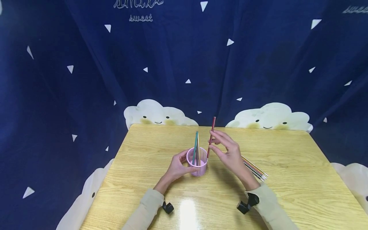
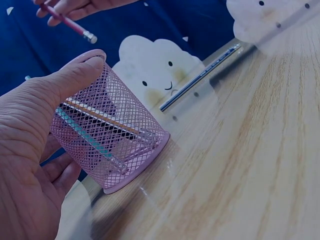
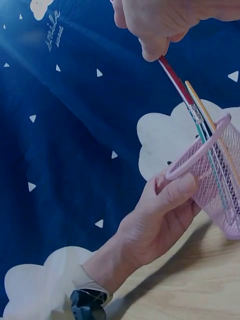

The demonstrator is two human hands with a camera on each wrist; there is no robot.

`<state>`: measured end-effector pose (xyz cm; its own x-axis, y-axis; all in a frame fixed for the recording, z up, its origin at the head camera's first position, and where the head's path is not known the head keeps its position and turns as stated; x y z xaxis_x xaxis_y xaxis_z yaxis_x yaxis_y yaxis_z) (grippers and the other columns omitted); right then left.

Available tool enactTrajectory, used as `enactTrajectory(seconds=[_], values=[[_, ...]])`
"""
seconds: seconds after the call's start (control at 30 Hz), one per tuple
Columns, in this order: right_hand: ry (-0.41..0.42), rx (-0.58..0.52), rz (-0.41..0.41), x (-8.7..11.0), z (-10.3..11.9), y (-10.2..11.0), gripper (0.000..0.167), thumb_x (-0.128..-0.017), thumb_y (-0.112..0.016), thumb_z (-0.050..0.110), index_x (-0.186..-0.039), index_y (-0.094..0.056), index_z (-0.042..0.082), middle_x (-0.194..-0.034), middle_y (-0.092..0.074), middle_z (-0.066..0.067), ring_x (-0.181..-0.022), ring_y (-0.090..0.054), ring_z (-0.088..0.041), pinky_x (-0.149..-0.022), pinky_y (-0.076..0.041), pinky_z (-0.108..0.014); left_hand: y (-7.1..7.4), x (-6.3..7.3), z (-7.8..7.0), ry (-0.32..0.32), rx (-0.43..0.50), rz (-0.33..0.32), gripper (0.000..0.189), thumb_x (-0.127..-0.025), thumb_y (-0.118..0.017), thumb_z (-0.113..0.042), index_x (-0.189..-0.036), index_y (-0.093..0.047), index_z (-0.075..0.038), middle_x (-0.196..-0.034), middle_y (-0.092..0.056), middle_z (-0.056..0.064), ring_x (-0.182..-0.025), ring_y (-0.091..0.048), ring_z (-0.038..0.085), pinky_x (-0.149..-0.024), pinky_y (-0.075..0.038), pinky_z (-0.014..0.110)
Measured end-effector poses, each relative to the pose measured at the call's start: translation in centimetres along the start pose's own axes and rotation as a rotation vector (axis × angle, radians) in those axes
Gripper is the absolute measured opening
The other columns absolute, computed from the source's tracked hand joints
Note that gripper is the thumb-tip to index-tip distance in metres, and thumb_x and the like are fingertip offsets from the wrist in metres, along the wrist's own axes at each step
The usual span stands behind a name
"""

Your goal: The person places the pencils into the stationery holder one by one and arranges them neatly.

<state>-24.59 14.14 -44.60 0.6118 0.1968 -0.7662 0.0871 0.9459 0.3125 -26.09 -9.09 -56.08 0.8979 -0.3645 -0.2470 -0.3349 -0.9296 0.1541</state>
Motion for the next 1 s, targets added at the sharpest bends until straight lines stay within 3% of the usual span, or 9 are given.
enactTrajectory(seconds=[0.13, 0.5, 0.73, 0.87, 1.0], values=[[0.017, 0.013, 0.017, 0.4, -0.8, -1.0, 0.060, -0.075, -0.081, -0.022, -0.132, -0.067, -0.007, -0.132, -0.066, -0.024, -0.090, -0.076, -0.035, -0.101, -0.055, -0.021, 0.0, 0.0, 0.1, 0.003, 0.008, -0.001, 0.082, -0.074, -0.093, -0.006, -0.148, -0.058, -0.011, -0.139, -0.068, 0.008, -0.127, -0.064, 0.029, -0.112, -0.050, 0.049], [-0.067, 0.070, 0.087, 2.5, -3.3, -2.5, 0.054, -0.080, -0.081, -0.015, -0.132, -0.068, -0.005, -0.134, -0.067, -0.021, -0.092, -0.076, -0.033, -0.105, -0.048, -0.014, 0.1, -0.1, 0.3, 0.011, 0.007, 0.004, 0.083, -0.073, -0.093, -0.006, -0.148, -0.058, -0.010, -0.141, -0.066, 0.009, -0.130, -0.062, 0.030, -0.114, -0.048, 0.049], [-0.156, 0.148, 0.204, 3.1, -4.1, -2.6, 0.047, -0.092, -0.077, -0.001, -0.137, -0.067, 0.005, -0.139, -0.066, -0.014, -0.127, -0.064, -0.033, -0.113, -0.050, -0.040, 0.2, 0.0, 0.2, 0.011, 0.001, 0.009, 0.084, -0.072, -0.092, -0.005, -0.149, -0.057, -0.010, -0.141, -0.066, 0.008, -0.129, -0.063, 0.029, -0.113, -0.049, 0.047], [-0.181, 0.178, 0.236, 3.4, -4.2, -2.8, 0.044, -0.094, -0.076, 0.003, -0.136, -0.069, 0.006, -0.139, -0.066, -0.015, -0.129, -0.061, -0.034, -0.112, -0.049, -0.051, 0.2, 0.0, 0.2, 0.008, 0.005, 0.012, 0.083, -0.073, -0.092, -0.005, -0.149, -0.057, -0.009, -0.141, -0.066, 0.009, -0.128, -0.063, 0.029, -0.113, -0.049, 0.047], [-0.185, 0.211, 0.274, 3.6, -4.3, -3.0, 0.040, -0.096, -0.074, 0.007, -0.136, -0.069, 0.007, -0.138, -0.067, -0.014, -0.128, -0.062, -0.033, -0.110, -0.049, -0.054, 0.2, 0.0, 0.2, 0.006, 0.018, 0.011, 0.082, -0.075, -0.092, -0.005, -0.148, -0.057, -0.009, -0.141, -0.066, 0.010, -0.129, -0.062, 0.031, -0.114, -0.048, 0.050]])
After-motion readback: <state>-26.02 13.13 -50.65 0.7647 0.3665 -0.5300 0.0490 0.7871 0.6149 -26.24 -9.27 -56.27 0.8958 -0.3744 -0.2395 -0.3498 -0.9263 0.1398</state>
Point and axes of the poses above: each hand's wrist, its own x-axis away from the middle knuckle, its own y-axis out of the back of the hand, z = x × y, the point moved 2 cm from there along -x, towards the middle knuckle
